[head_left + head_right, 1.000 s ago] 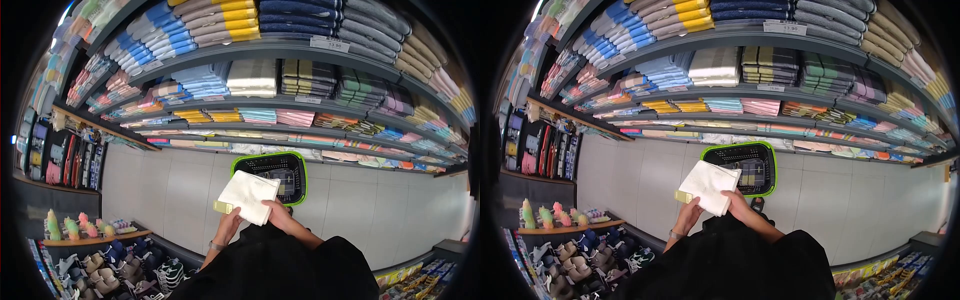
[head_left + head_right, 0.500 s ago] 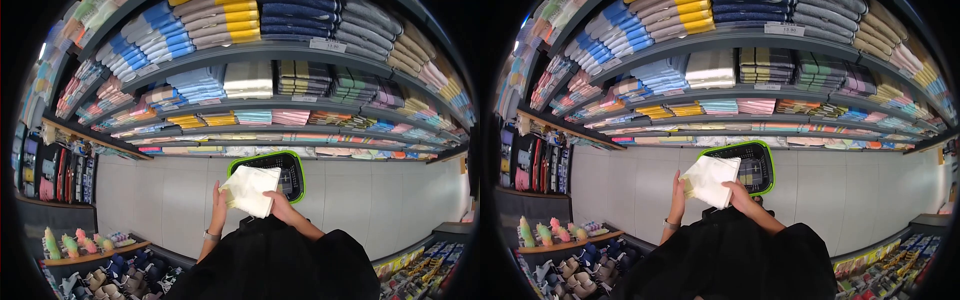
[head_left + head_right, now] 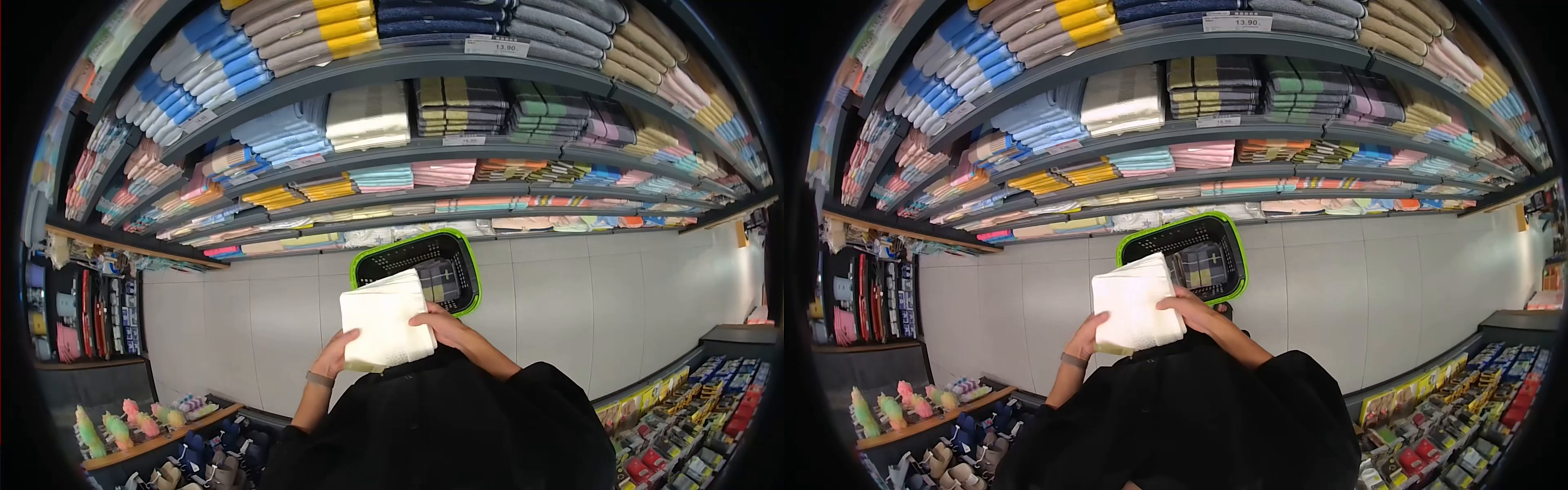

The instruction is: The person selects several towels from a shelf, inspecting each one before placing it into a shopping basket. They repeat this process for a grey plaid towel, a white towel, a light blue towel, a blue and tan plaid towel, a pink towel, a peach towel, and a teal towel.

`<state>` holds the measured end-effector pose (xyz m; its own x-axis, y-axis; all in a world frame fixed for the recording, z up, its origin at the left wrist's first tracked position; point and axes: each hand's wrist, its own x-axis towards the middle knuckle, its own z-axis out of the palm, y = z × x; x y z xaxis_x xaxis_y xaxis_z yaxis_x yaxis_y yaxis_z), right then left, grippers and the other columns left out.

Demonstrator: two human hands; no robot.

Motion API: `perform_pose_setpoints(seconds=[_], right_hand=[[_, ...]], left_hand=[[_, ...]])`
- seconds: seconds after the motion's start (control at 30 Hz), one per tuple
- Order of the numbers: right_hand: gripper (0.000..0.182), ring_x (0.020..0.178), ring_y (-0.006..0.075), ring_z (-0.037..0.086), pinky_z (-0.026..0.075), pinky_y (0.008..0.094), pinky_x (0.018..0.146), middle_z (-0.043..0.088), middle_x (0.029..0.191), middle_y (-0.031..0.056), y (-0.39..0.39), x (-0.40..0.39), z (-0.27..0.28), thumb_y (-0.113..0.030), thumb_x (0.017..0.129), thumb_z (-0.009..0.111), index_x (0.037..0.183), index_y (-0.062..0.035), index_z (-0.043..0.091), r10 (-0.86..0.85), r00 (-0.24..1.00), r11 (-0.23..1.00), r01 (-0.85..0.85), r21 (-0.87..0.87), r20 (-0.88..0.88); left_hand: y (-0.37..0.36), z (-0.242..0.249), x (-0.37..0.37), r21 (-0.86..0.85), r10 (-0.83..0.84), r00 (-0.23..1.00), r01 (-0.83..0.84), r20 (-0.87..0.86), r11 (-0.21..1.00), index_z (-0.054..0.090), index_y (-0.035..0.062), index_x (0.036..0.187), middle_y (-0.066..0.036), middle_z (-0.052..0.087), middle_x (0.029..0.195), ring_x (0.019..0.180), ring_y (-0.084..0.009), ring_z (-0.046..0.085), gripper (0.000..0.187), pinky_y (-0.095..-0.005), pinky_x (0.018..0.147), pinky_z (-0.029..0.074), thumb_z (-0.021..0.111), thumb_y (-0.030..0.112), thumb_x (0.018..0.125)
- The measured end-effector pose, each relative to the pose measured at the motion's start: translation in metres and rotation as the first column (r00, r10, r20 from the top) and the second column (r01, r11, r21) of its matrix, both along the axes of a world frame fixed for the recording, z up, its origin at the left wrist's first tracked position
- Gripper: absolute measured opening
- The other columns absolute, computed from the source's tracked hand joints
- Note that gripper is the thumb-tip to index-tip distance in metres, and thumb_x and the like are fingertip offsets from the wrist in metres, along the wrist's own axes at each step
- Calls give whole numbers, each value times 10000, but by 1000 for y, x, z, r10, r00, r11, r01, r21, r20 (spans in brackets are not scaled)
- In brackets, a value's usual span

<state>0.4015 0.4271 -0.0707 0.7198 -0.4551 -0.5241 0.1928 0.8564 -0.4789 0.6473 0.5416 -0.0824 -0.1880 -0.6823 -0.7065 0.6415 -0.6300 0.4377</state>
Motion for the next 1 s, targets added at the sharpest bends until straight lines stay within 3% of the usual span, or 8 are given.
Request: perform_pose_setpoints(seconds=[0.17,0.23,0.37,0.43,0.57,0.8,0.87,1.0], right_hand=[[449,1030,193,557,447,303,897,563,1128,111,5,-5,-11,-29,788,561,1222,18,457,39,990,999,-36,24,-137],[472,1040,180,540,443,296,891,548,1147,108,18,-4,-19,-85,824,568,1262,7,418,36,993,995,-47,-93,-117],[542,1029,163,513,438,287,875,521,1155,103,40,5,-43,-201,870,571,1320,-16,332,181,973,903,-223,-368,-146],[529,1000,164,528,449,287,854,534,1131,115,48,1,-64,-216,878,559,1315,-17,338,302,930,902,-350,-255,-208],[433,931,166,574,476,291,809,585,1054,132,59,-27,-109,-192,898,522,1264,-3,389,217,903,817,-375,-437,-370],[342,930,195,595,481,312,813,605,1033,123,47,-106,-125,-194,908,495,1201,-22,453,76,919,970,-158,-185,-388],[354,1005,247,574,471,357,858,578,1096,161,40,-120,-123,-223,912,486,1207,-31,441,-90,963,996,80,-49,-253],[512,1124,335,493,429,463,920,469,1227,245,27,-121,-128,-338,910,478,1275,-7,338,-148,985,975,160,153,-91]], left_hand=[[8,9,-20,42,-23,999,25,-32,999,354,-31,1295,-171,494,1233,1094,-272,532,523,-386,926,460,581,46,831],[8,10,-25,10,-90,979,90,183,996,398,-17,1271,-152,522,1203,1073,-258,546,489,-377,912,470,584,14,820],[18,11,-2,-31,-35,944,47,329,998,438,-9,1239,-138,549,1167,1046,-250,562,461,-366,891,484,594,-2,804],[25,4,17,7,14,914,-19,405,1000,448,-4,1219,-146,551,1161,1040,-260,567,464,-372,873,494,605,-8,782],[28,-35,42,24,69,852,-96,519,995,453,-11,1200,-136,567,1116,990,-254,585,448,-369,843,508,581,-20,771],[4,-73,17,-27,115,867,-117,485,993,444,-13,1201,-133,566,1105,970,-257,589,468,-375,842,511,584,-31,754],[-8,-66,0,-42,126,879,-120,461,992,432,-13,1218,-139,557,1129,984,-264,587,480,-383,856,508,585,-28,763],[-30,-45,-34,-43,110,950,-102,293,994,423,-17,1228,-144,550,1141,1015,-275,578,463,-393,871,502,572,-18,789]])
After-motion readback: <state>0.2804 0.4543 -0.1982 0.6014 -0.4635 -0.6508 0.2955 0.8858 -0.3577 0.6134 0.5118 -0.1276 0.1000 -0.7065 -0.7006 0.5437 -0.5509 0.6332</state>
